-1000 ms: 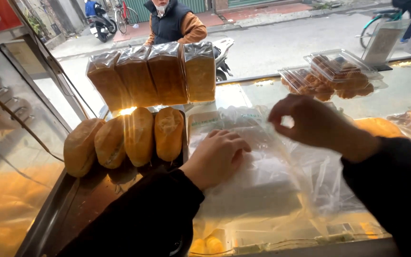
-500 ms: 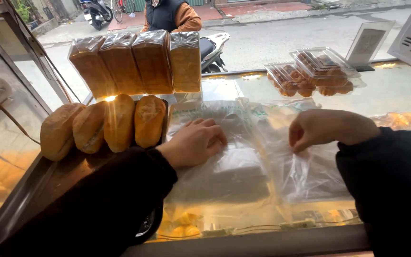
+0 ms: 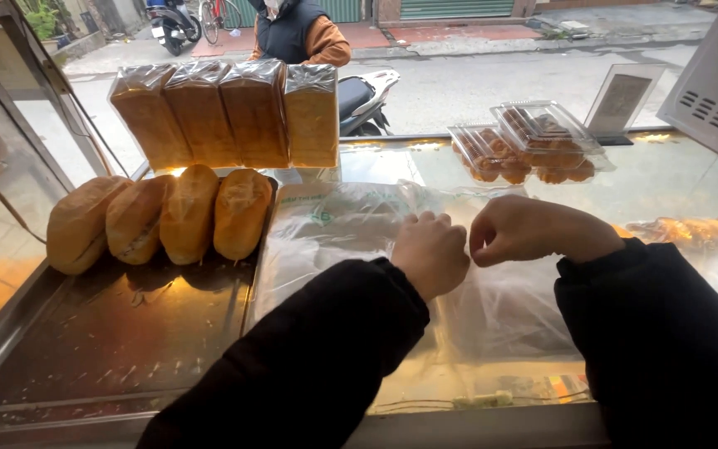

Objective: Preparing a Banh Mi sandwich by cutting bread and adding various fillings and sauces at a food stall

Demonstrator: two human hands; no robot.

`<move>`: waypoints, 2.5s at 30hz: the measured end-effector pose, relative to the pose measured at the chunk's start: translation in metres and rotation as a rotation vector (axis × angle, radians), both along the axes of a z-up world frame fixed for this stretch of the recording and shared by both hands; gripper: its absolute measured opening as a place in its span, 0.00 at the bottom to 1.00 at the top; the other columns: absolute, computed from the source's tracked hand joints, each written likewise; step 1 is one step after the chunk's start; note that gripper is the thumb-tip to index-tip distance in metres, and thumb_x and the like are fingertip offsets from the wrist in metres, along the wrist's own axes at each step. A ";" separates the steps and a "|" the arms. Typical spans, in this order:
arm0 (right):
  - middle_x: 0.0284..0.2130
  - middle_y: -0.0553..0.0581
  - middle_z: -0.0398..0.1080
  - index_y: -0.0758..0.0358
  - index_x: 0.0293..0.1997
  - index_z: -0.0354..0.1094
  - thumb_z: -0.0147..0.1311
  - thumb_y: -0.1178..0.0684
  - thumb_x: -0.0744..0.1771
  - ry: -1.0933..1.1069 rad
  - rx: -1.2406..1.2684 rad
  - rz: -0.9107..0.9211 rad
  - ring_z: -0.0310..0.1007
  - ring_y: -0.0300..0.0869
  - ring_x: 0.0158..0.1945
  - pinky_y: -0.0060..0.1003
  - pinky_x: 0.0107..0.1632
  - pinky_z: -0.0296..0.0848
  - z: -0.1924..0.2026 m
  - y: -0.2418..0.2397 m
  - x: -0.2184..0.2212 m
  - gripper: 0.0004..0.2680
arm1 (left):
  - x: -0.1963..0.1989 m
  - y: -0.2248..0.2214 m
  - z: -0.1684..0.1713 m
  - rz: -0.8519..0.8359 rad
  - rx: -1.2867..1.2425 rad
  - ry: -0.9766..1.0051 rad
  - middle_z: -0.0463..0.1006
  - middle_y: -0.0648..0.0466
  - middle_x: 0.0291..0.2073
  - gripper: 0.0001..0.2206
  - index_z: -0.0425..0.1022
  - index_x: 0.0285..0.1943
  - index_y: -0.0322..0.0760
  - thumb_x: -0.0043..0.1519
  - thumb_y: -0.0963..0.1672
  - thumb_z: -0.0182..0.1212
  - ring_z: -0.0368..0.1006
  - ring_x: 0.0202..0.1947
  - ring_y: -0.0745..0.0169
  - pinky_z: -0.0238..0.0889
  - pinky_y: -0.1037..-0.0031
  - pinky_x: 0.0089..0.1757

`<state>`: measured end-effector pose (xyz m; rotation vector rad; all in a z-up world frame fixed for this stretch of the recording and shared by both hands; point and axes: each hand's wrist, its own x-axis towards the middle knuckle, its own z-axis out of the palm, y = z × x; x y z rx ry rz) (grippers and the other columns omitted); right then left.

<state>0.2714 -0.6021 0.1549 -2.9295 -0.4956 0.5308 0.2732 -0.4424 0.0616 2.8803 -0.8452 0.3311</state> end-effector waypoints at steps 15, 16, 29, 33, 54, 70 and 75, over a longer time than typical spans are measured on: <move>0.33 0.52 0.81 0.64 0.39 0.79 0.62 0.58 0.64 -0.173 0.838 -0.047 0.78 0.38 0.39 0.35 0.50 0.73 -0.040 -0.036 0.013 0.04 | -0.063 0.034 0.065 0.061 -0.481 0.413 0.82 0.55 0.28 0.40 0.84 0.32 0.44 0.59 0.65 0.24 0.77 0.46 0.56 0.42 0.63 0.58; 0.33 0.52 0.81 0.64 0.39 0.79 0.62 0.58 0.64 -0.180 0.841 -0.051 0.78 0.38 0.39 0.35 0.50 0.73 -0.044 -0.034 0.015 0.04 | -0.058 0.034 0.058 0.054 -0.476 0.409 0.82 0.55 0.28 0.40 0.84 0.32 0.44 0.59 0.65 0.24 0.77 0.46 0.56 0.42 0.63 0.58; 0.25 0.53 0.74 0.63 0.38 0.80 0.59 0.53 0.67 -0.005 0.807 -0.001 0.68 0.39 0.30 0.36 0.39 0.66 -0.023 -0.016 0.000 0.06 | -0.038 0.036 0.029 -0.048 -0.561 0.361 0.80 0.73 0.26 0.20 0.82 0.27 0.60 0.62 0.48 0.39 0.75 0.45 0.79 0.35 0.68 0.60; 0.25 0.58 0.82 0.54 0.47 0.80 0.62 0.46 0.65 -0.292 0.444 0.029 0.79 0.49 0.34 0.45 0.41 0.74 -0.050 -0.020 0.020 0.10 | -0.047 0.044 0.024 -0.174 -0.446 0.148 0.85 0.62 0.36 0.08 0.82 0.39 0.60 0.64 0.49 0.55 0.77 0.59 0.57 0.51 0.61 0.57; 0.38 0.50 0.83 0.45 0.47 0.78 0.54 0.38 0.67 -0.396 0.350 0.254 0.83 0.53 0.48 0.55 0.53 0.78 -0.038 -0.037 -0.001 0.11 | -0.011 -0.005 -0.007 0.203 0.118 -0.156 0.85 0.61 0.35 0.09 0.84 0.40 0.63 0.59 0.54 0.58 0.71 0.56 0.55 0.33 0.41 0.66; 0.30 0.56 0.81 0.57 0.56 0.76 0.63 0.41 0.68 -0.397 0.844 0.129 0.80 0.43 0.36 0.40 0.46 0.78 -0.059 -0.039 -0.016 0.15 | -0.028 -0.001 0.011 0.281 -0.743 -0.213 0.83 0.70 0.37 0.06 0.80 0.48 0.64 0.64 0.50 0.68 0.71 0.53 0.62 0.42 0.53 0.62; 0.20 0.52 0.72 0.58 0.42 0.78 0.58 0.44 0.73 -0.467 0.986 -0.047 0.71 0.40 0.27 0.40 0.36 0.73 -0.066 -0.051 0.008 0.10 | -0.034 -0.004 0.019 0.175 -0.780 -0.116 0.83 0.59 0.43 0.11 0.77 0.57 0.51 0.71 0.52 0.57 0.73 0.55 0.55 0.45 0.50 0.60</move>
